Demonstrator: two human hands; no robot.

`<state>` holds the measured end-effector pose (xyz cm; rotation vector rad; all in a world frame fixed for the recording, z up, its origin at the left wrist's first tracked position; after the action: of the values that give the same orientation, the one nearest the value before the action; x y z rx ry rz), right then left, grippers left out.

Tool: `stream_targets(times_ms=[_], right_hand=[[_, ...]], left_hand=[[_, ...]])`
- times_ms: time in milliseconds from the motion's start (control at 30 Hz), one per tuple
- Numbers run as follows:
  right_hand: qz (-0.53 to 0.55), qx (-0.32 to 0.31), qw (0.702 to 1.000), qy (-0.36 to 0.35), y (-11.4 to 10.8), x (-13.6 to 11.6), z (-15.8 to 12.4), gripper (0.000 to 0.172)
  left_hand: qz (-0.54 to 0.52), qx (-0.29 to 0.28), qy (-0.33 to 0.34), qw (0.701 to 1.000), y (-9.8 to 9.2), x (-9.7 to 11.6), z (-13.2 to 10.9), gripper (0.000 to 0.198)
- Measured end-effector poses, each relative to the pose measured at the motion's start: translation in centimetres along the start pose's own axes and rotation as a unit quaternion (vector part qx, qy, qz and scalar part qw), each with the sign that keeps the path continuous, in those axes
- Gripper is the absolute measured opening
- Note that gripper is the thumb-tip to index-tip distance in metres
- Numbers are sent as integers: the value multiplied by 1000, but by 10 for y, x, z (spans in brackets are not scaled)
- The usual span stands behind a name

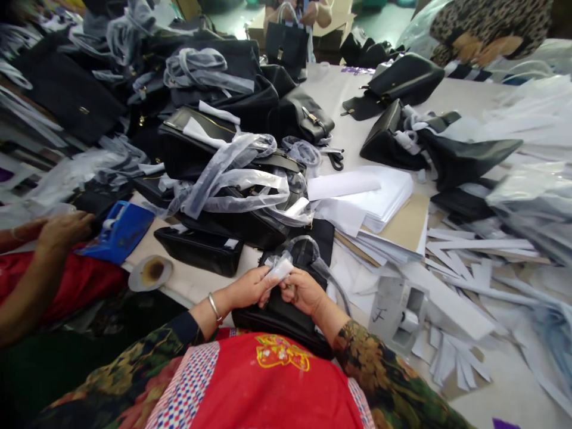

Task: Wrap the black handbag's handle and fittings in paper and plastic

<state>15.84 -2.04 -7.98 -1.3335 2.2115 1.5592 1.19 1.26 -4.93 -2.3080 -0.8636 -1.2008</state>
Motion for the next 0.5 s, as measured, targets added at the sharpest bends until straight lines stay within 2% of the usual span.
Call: stream_targets(times_ms=[67,133,333,500], right_hand=[[42,-36,998,10,1,-1,-5,25],[47,-45,998,19,3,0,-7,30],[75,45,996,15,6,17,-3,39],[120,38,992,29,10,20,-2,44]], left_hand=[[-7,5,-1,1000,0,0,0,45],[-15,9,-2,1000,0,-1,0,46],[12,22,1,1000,1,1,0,47],[-14,-5,-36,999,0,1,0,49]])
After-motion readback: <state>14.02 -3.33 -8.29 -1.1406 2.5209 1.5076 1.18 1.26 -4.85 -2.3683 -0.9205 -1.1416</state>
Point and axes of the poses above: each hand's wrist, its own z-axis towards the middle knuckle, its own y-axis out of the palm, x = y × z, the point moved 4 cm from there along z, towards the middle knuckle, and after that the axes turned 5 degrees about -y, right-handed, at the moved point
